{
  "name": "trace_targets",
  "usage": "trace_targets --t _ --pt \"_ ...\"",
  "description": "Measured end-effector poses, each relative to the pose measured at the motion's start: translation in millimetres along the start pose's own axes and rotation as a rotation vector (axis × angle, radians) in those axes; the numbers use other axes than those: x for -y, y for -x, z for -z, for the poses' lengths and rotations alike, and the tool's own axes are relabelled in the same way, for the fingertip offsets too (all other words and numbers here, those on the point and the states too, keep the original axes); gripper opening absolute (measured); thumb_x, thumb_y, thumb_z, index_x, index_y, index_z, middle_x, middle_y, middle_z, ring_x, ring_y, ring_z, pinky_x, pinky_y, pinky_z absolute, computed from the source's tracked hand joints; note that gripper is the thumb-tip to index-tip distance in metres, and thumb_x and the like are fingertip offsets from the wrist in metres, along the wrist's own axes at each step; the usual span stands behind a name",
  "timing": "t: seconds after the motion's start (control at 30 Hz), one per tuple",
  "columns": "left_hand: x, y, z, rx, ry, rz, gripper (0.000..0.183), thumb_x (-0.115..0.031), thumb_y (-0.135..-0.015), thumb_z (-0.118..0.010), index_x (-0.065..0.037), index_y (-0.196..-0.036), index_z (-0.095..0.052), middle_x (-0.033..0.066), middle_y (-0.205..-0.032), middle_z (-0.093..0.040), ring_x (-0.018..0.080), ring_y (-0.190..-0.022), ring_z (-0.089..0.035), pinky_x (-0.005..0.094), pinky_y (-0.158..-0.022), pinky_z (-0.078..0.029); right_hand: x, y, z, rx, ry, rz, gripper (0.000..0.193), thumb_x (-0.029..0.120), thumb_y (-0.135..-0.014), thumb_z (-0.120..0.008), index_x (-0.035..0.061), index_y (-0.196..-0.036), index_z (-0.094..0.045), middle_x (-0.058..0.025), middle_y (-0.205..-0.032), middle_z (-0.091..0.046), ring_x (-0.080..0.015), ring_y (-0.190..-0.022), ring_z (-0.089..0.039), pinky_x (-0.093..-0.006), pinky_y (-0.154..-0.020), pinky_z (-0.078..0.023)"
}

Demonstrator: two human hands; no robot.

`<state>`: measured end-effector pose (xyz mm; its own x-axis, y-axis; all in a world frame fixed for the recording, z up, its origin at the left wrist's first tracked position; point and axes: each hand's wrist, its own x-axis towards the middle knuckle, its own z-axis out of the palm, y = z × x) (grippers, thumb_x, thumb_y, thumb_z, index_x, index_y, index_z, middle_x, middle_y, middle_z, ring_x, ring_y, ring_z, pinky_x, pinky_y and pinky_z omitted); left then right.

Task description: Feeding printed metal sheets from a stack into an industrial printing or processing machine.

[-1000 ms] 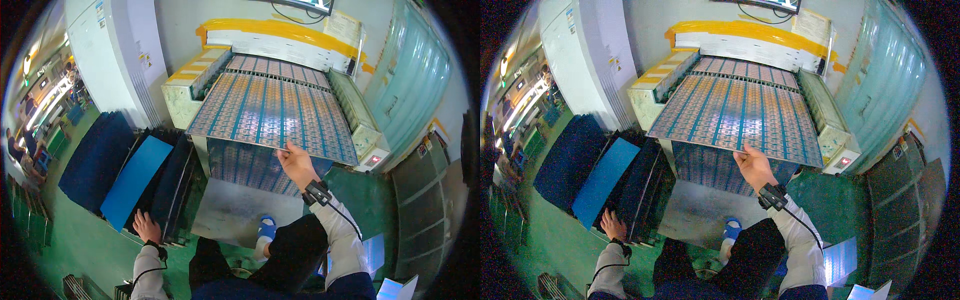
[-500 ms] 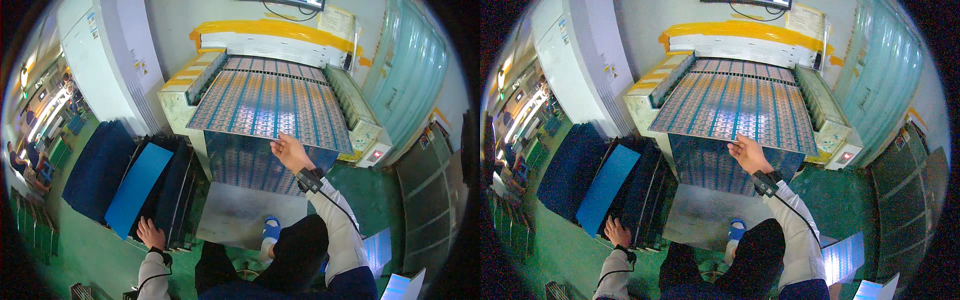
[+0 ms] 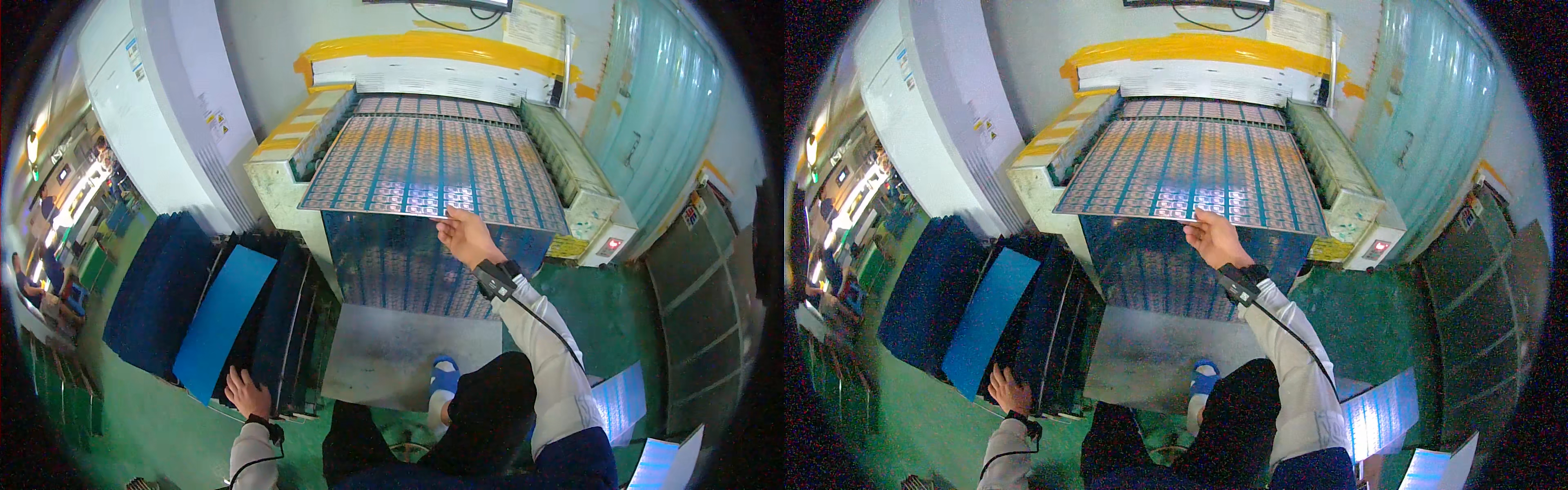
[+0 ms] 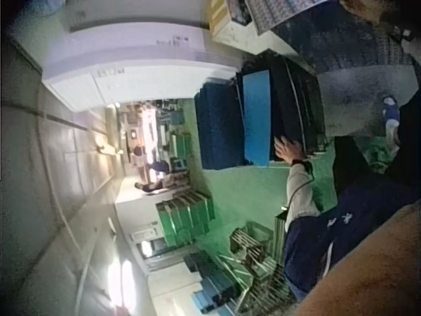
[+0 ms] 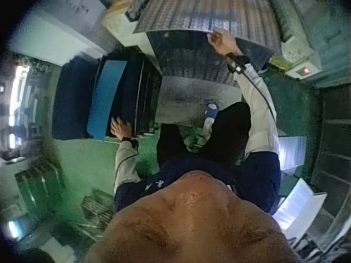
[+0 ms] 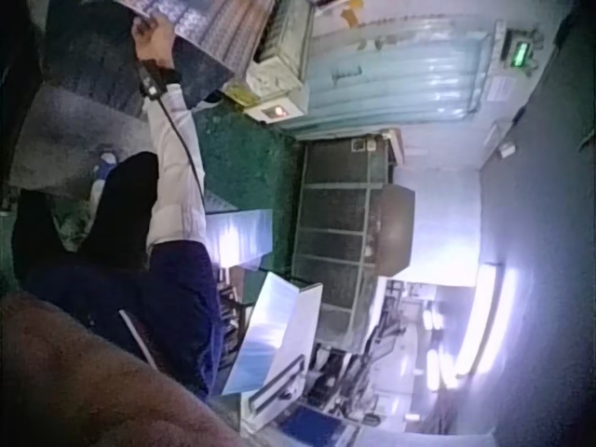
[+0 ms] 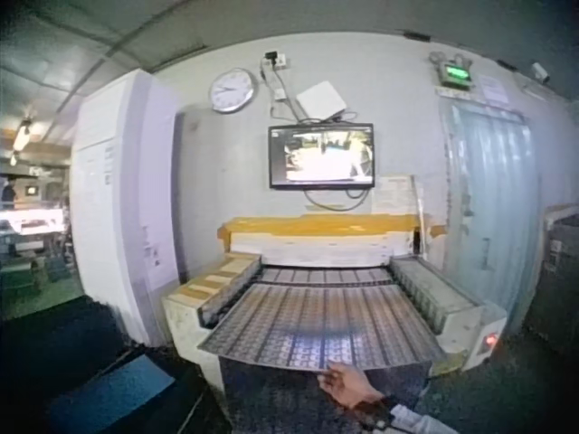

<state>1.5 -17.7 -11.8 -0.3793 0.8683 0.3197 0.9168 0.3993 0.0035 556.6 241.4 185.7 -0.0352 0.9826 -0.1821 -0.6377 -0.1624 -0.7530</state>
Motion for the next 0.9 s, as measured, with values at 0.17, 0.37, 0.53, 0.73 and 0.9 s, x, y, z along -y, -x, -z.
trace_targets --t 0.17,0.37,0.53,0.73,0.9 --pt "6.5 -0.4 -1.8 -0.008 -0.032 -0.014 0.065 -0.021 -0.075 -0.078 -0.004 -0.135 -0.058 0.0183 -0.159 -0.044 0.0393 -0.145 -0.041 0.0563 -0.117 -0.032 2.4 -8.9 3.1 -0.024 0.004 -0.013 0.016 0.024 -0.104 -0.064 0.0085 -0.108 -0.065 -0.0082 -0.101 -0.072 -0.021 -0.086 -0.066 -0.0365 -0.078 -0.054" --pt "1.5 0.8 3.0 -0.014 -0.016 -0.024 0.064 -0.02 -0.076 -0.077 -0.003 -0.134 -0.06 0.0175 -0.159 -0.045 0.0383 -0.146 -0.041 0.0553 -0.118 -0.033 3.3 -14.9 6.8 0.022 -0.02 0.026 0.021 0.03 -0.105 -0.065 0.009 -0.108 -0.065 -0.0096 -0.104 -0.073 -0.0218 -0.088 -0.067 -0.0364 -0.08 -0.055" --pt "4.1 2.1 7.7 0.021 -0.068 0.007 0.063 -0.02 -0.077 -0.078 -0.004 -0.135 -0.06 0.0162 -0.159 -0.045 0.0377 -0.146 -0.041 0.0545 -0.116 -0.034 3.6 9.6 1.3 0.087 0.289 0.065 0.052 0.042 -0.097 -0.076 0.0057 -0.13 -0.06 -0.0108 -0.11 -0.072 -0.0167 -0.092 -0.069 -0.0345 -0.078 -0.057" --pt "-4.9 -1.0 8.6 0.015 -0.099 -0.006 0.062 -0.022 -0.078 -0.077 -0.004 -0.135 -0.059 0.0152 -0.159 -0.045 0.0374 -0.144 -0.043 0.0543 -0.114 -0.036 -14.9 6.8 45.9 -0.027 1.304 0.613 0.073 0.022 -0.088 -0.078 0.0057 -0.152 -0.047 -0.0159 -0.118 -0.071 -0.0315 -0.104 -0.071 -0.0435 -0.089 -0.058" --pt "2.8 4.8 8.3 -0.004 -0.132 -0.026 0.063 -0.021 -0.077 -0.076 -0.005 -0.136 -0.058 0.0143 -0.16 -0.044 0.0367 -0.144 -0.043 0.0537 -0.113 -0.037 -21.8 29.2 33.4 -0.061 1.736 0.72 0.075 0.011 -0.088 -0.071 0.0046 -0.156 -0.042 -0.0224 -0.133 -0.064 -0.0384 -0.111 -0.068 -0.047 -0.091 -0.058"
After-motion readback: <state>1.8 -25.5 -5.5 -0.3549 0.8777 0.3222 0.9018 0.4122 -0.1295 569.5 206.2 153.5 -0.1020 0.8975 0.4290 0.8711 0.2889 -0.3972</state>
